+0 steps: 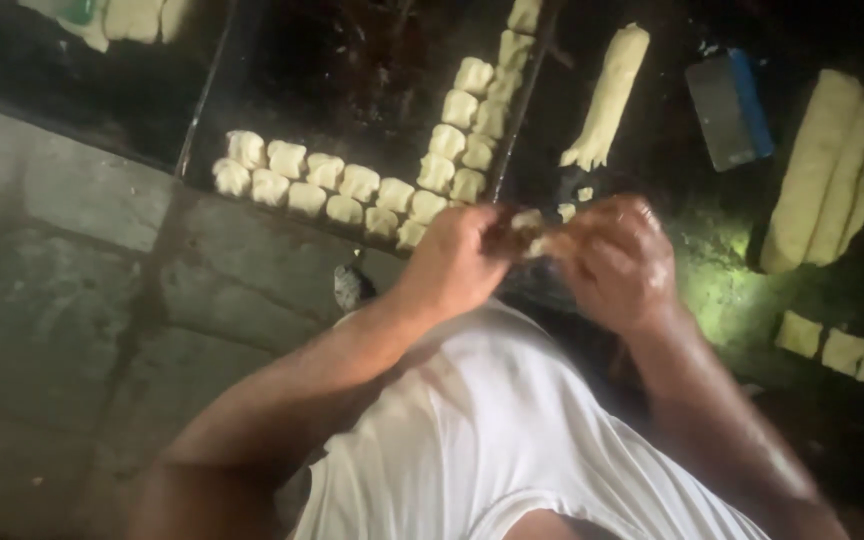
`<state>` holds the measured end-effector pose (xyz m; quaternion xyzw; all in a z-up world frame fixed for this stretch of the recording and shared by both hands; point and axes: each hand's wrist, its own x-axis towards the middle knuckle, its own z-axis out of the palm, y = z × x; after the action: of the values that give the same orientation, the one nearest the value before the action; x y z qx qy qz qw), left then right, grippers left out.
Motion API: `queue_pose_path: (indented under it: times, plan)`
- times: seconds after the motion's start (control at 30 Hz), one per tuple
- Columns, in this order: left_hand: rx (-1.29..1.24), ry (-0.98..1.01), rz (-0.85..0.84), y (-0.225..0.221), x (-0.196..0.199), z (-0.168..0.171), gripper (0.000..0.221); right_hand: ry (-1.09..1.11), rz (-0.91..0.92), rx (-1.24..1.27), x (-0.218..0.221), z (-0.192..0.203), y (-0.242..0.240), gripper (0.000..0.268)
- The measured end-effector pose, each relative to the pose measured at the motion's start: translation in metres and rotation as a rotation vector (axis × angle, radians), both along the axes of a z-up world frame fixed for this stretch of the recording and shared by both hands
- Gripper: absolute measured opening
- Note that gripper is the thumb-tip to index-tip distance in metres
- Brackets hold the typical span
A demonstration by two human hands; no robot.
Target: Shaping and folding pieces of dough into rolls on a bakery work surface.
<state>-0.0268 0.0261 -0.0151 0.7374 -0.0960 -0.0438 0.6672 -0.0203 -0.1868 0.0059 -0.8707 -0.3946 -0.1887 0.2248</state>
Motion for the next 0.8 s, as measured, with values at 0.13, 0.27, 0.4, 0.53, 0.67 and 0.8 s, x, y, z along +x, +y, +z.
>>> queue_pose_path:
  times: [0.13,0.27,0.4,0.53,0.67,0.8]
  plan:
    - [0.151,0.033,-0.128,0.023,0.006,-0.011,0.031,-0.001,-0.043,-0.057,0.015,0.032,0.052,0.028]
    - [-0.156,0.447,-0.026,0.053,0.029,-0.015,0.079,0.408,-0.048,0.014,0.035,0.008,0.063,0.032]
    - [-0.206,0.316,0.068,0.077,0.045,-0.022,0.073,0.643,-0.154,0.277,0.085,0.0,0.059,0.02]
    - [0.05,-0.078,0.133,0.1,0.075,-0.033,0.038,0.069,-0.41,0.19,0.16,-0.008,0.07,0.006]
    - [0.343,-0.386,0.23,0.102,0.109,-0.041,0.025,-0.674,-0.387,-0.496,0.194,-0.063,0.069,0.013]
    - [0.458,-0.416,0.212,0.086,0.148,-0.051,0.027,-0.06,-0.475,-0.2,0.151,-0.06,0.039,0.014]
